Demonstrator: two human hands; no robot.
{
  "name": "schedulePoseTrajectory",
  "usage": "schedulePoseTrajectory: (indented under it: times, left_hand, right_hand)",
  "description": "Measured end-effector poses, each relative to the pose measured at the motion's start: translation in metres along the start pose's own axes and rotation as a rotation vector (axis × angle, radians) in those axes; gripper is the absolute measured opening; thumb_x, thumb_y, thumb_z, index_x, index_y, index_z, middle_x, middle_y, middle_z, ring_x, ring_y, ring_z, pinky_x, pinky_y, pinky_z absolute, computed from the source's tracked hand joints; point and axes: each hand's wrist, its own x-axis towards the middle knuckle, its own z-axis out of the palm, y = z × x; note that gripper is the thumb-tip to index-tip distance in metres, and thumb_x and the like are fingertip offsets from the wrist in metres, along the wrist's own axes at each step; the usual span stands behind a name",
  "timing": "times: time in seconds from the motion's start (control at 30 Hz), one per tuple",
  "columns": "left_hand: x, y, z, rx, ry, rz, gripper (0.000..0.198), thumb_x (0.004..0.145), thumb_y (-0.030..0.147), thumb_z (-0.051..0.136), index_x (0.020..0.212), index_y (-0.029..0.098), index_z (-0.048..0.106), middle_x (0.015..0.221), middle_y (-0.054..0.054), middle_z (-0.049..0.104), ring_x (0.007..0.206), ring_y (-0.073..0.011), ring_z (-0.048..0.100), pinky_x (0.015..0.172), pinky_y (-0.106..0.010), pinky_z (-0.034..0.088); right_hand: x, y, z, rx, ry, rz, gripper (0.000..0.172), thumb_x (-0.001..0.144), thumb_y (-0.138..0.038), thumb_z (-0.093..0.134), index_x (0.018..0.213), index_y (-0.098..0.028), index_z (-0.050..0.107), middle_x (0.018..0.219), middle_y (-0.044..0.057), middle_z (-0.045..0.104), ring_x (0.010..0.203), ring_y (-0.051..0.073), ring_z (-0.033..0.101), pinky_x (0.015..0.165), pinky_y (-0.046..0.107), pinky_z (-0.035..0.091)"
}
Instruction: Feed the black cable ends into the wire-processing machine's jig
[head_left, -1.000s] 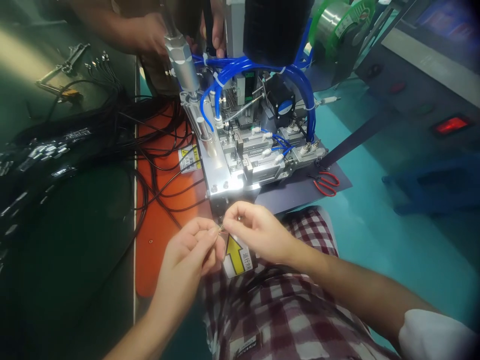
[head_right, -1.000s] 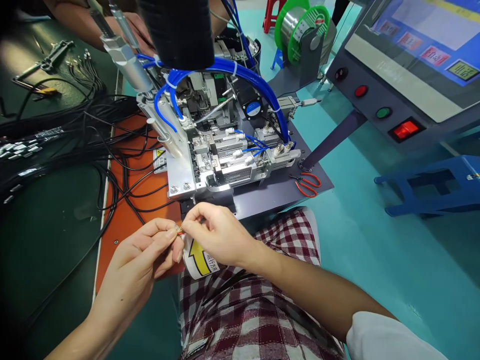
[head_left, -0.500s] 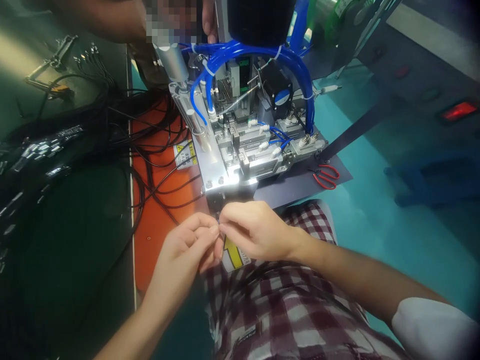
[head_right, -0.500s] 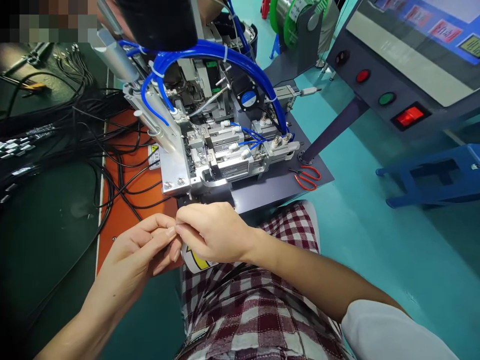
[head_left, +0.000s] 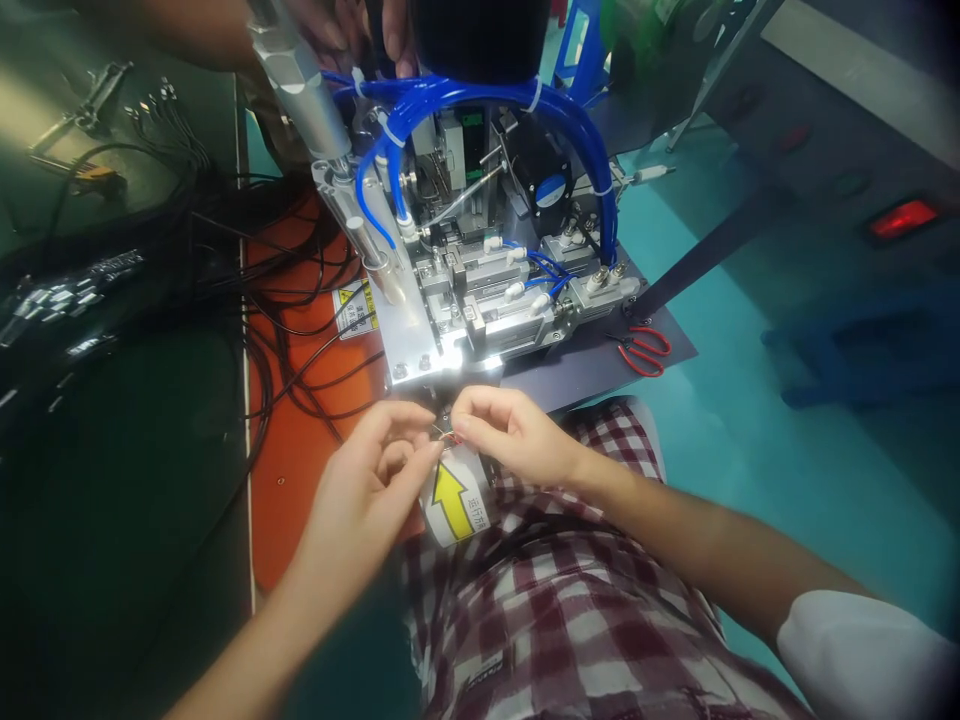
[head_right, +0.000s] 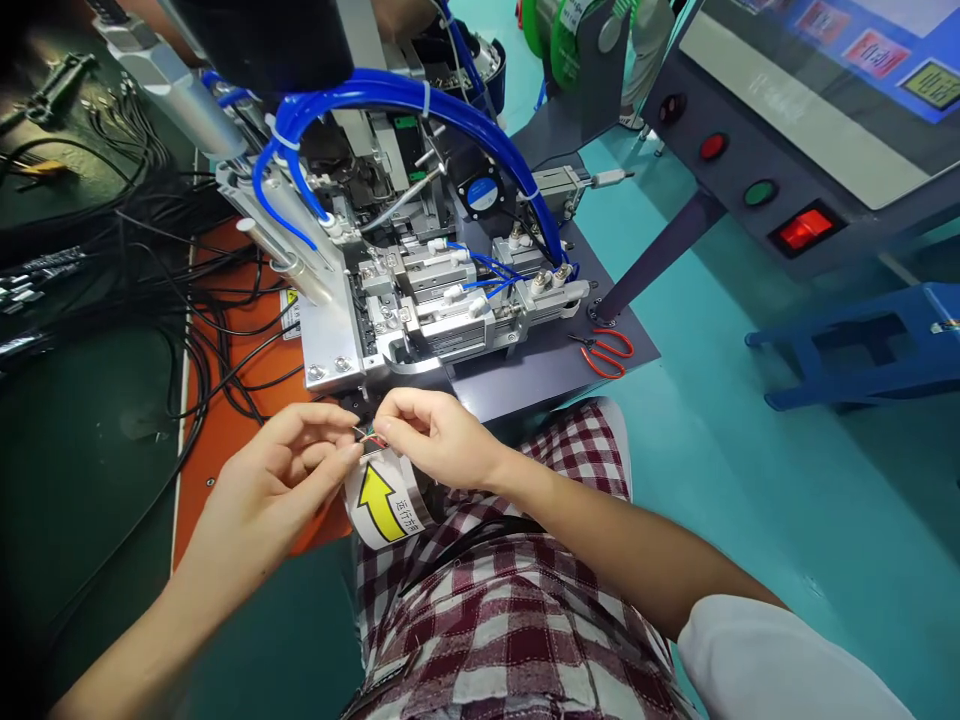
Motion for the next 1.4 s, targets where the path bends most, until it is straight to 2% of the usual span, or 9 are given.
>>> schedulePoseTrajectory:
  times: [0.07, 0.13, 0.23, 0.3, 0.47, 0.57, 0.87, 1.23, 1.4]
  left_hand:
    - [0.002, -0.006, -0.003, 0.184, 0.067, 0.162, 0.015, 0.087, 0.035, 0.064, 0.098, 0.024, 0.061, 0.08, 0.001, 0.063, 0.067, -0.0127, 0.059, 0.056, -0.02, 0.046]
    - [0.005, -0.012, -0.005, 0.372, 0.085, 0.337, 0.006, 0.091, 0.028, 0.059, 0.091, 0.023, 0.063, 0.085, 0.0, 0.064, 0.074, -0.0135, 0.061, 0.063, -0.022, 0.047]
    - [0.009, -0.021, -0.007, 0.539, 0.042, 0.553, 0.013, 0.095, 0.018, 0.051, 0.092, 0.02, 0.064, 0.089, -0.001, 0.064, 0.082, -0.0138, 0.061, 0.073, -0.024, 0.048]
    - [0.011, -0.026, -0.007, 0.579, 0.02, 0.611, 0.015, 0.095, 0.014, 0.049, 0.099, 0.019, 0.063, 0.092, -0.002, 0.063, 0.083, -0.0132, 0.061, 0.076, -0.024, 0.047]
    - [0.018, -0.033, -0.007, 0.621, 0.016, 0.693, 0.021, 0.094, 0.009, 0.049, 0.108, 0.017, 0.064, 0.099, -0.004, 0.063, 0.09, -0.0143, 0.061, 0.077, -0.023, 0.048]
    - [0.021, -0.034, -0.007, 0.627, 0.04, 0.724, 0.021, 0.095, 0.01, 0.049, 0.107, 0.016, 0.065, 0.098, -0.004, 0.063, 0.087, -0.0133, 0.062, 0.075, -0.021, 0.049]
    - [0.024, -0.039, -0.007, 0.736, 0.074, 0.751, 0.029, 0.094, 0.012, 0.045, 0.11, 0.018, 0.068, 0.092, -0.004, 0.062, 0.073, -0.0127, 0.06, 0.061, -0.022, 0.047]
    - [0.027, -0.039, -0.007, 0.793, 0.069, 0.799, 0.032, 0.094, 0.01, 0.043, 0.111, 0.014, 0.069, 0.09, -0.006, 0.06, 0.075, -0.0151, 0.06, 0.06, -0.024, 0.049]
    - [0.027, -0.041, -0.008, 0.814, 0.074, 0.781, 0.033, 0.094, 0.011, 0.042, 0.112, 0.017, 0.068, 0.089, -0.005, 0.06, 0.073, -0.0144, 0.059, 0.059, -0.023, 0.049]
  right_hand:
    - [-0.001, 0.002, -0.003, -0.006, 0.015, 0.001, 0.019, 0.089, -0.026, 0.055, 0.073, -0.017, 0.05, 0.067, -0.004, 0.046, 0.06, 0.009, 0.04, 0.057, 0.024, 0.034]
    - [-0.001, 0.006, -0.005, -0.043, 0.043, -0.001, 0.02, 0.089, -0.025, 0.055, 0.072, -0.018, 0.049, 0.067, -0.004, 0.047, 0.062, 0.01, 0.041, 0.058, 0.025, 0.035]
    - [-0.001, 0.013, -0.005, -0.095, 0.086, 0.011, 0.021, 0.091, -0.024, 0.053, 0.071, -0.018, 0.048, 0.067, -0.004, 0.046, 0.063, 0.011, 0.041, 0.059, 0.025, 0.036]
    - [-0.001, 0.017, -0.006, -0.108, 0.099, 0.028, 0.022, 0.091, -0.025, 0.052, 0.07, -0.019, 0.047, 0.067, -0.004, 0.045, 0.062, 0.011, 0.041, 0.059, 0.026, 0.035]
    - [0.001, 0.019, -0.01, -0.172, 0.144, 0.019, 0.023, 0.091, -0.024, 0.052, 0.07, -0.019, 0.046, 0.066, -0.004, 0.044, 0.061, 0.011, 0.039, 0.059, 0.026, 0.034]
    - [0.004, 0.018, -0.013, -0.207, 0.154, 0.023, 0.023, 0.091, -0.025, 0.052, 0.069, -0.019, 0.046, 0.066, -0.004, 0.043, 0.062, 0.011, 0.039, 0.059, 0.026, 0.034]
    - [0.007, 0.023, -0.012, -0.239, 0.184, 0.023, 0.024, 0.09, -0.028, 0.052, 0.069, -0.02, 0.045, 0.067, -0.003, 0.044, 0.065, 0.012, 0.042, 0.061, 0.026, 0.037]
    - [0.007, 0.025, -0.01, -0.193, 0.217, 0.072, 0.023, 0.09, -0.03, 0.054, 0.071, -0.02, 0.048, 0.065, -0.003, 0.046, 0.062, 0.011, 0.043, 0.06, 0.026, 0.038]
    - [0.007, 0.026, -0.01, -0.198, 0.226, 0.086, 0.023, 0.09, -0.03, 0.055, 0.07, -0.02, 0.048, 0.065, -0.003, 0.046, 0.062, 0.011, 0.044, 0.059, 0.026, 0.038]
